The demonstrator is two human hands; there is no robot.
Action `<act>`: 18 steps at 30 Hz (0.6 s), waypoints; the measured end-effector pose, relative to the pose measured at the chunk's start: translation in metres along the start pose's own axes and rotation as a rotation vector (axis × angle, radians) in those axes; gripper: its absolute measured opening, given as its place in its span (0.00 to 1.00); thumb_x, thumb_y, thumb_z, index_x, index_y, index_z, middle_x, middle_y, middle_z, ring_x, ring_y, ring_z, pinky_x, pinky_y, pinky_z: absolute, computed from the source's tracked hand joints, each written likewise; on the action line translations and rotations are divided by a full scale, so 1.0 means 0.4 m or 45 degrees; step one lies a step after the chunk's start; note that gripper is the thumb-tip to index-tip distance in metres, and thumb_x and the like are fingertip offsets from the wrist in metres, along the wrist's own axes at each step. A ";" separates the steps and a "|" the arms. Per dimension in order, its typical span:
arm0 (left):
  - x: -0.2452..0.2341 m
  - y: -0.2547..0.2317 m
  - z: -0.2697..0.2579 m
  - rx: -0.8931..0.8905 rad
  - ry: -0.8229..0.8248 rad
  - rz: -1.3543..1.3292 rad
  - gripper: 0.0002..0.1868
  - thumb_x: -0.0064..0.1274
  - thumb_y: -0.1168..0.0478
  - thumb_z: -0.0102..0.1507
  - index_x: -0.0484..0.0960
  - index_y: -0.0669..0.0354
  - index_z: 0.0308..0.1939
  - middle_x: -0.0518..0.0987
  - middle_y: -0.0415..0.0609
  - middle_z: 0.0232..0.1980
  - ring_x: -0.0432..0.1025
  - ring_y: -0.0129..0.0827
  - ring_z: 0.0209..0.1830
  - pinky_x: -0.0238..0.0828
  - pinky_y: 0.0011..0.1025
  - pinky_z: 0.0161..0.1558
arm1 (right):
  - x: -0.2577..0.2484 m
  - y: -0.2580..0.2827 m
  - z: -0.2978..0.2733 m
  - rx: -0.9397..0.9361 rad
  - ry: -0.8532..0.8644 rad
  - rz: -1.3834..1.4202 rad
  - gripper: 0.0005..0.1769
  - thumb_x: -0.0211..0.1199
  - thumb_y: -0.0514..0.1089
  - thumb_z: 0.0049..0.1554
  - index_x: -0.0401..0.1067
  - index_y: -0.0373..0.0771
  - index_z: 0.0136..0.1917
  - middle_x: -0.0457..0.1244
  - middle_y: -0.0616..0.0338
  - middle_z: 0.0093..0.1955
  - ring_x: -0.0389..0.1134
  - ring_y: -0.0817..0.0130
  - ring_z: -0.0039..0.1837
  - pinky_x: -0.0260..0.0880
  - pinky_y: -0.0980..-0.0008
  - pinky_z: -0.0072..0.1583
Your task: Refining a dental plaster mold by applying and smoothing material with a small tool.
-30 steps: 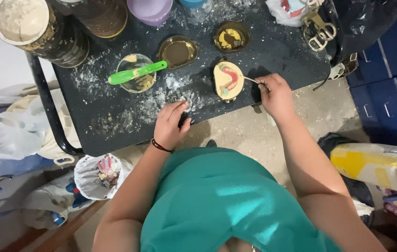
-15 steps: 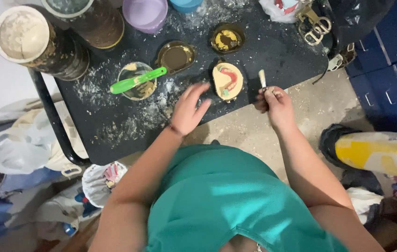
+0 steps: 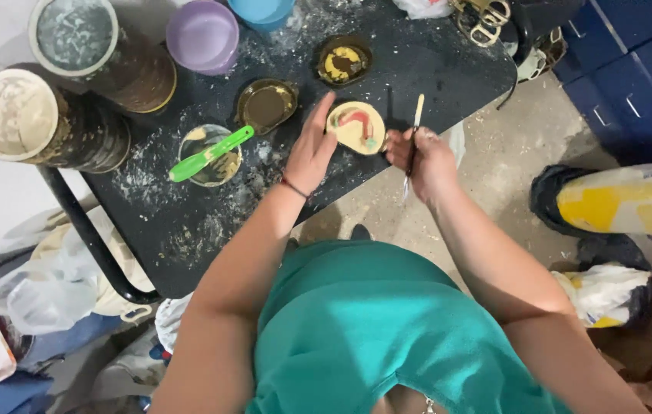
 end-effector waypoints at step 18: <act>0.038 0.003 -0.028 -0.175 -0.058 1.095 0.60 0.75 0.46 0.52 0.55 0.48 0.81 0.77 0.52 0.62 0.73 0.48 0.59 0.70 0.48 0.57 | -0.026 0.119 0.073 -1.237 0.238 -1.809 0.10 0.67 0.36 0.64 0.82 0.44 0.57 0.67 0.56 0.49 0.73 0.55 0.53 0.76 0.61 0.50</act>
Point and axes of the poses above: each hand's wrist, its own z-axis towards the middle knuckle, its own x-axis out of the palm, y = z × x, the point moved 4 cm from there along z, towards the middle knuckle
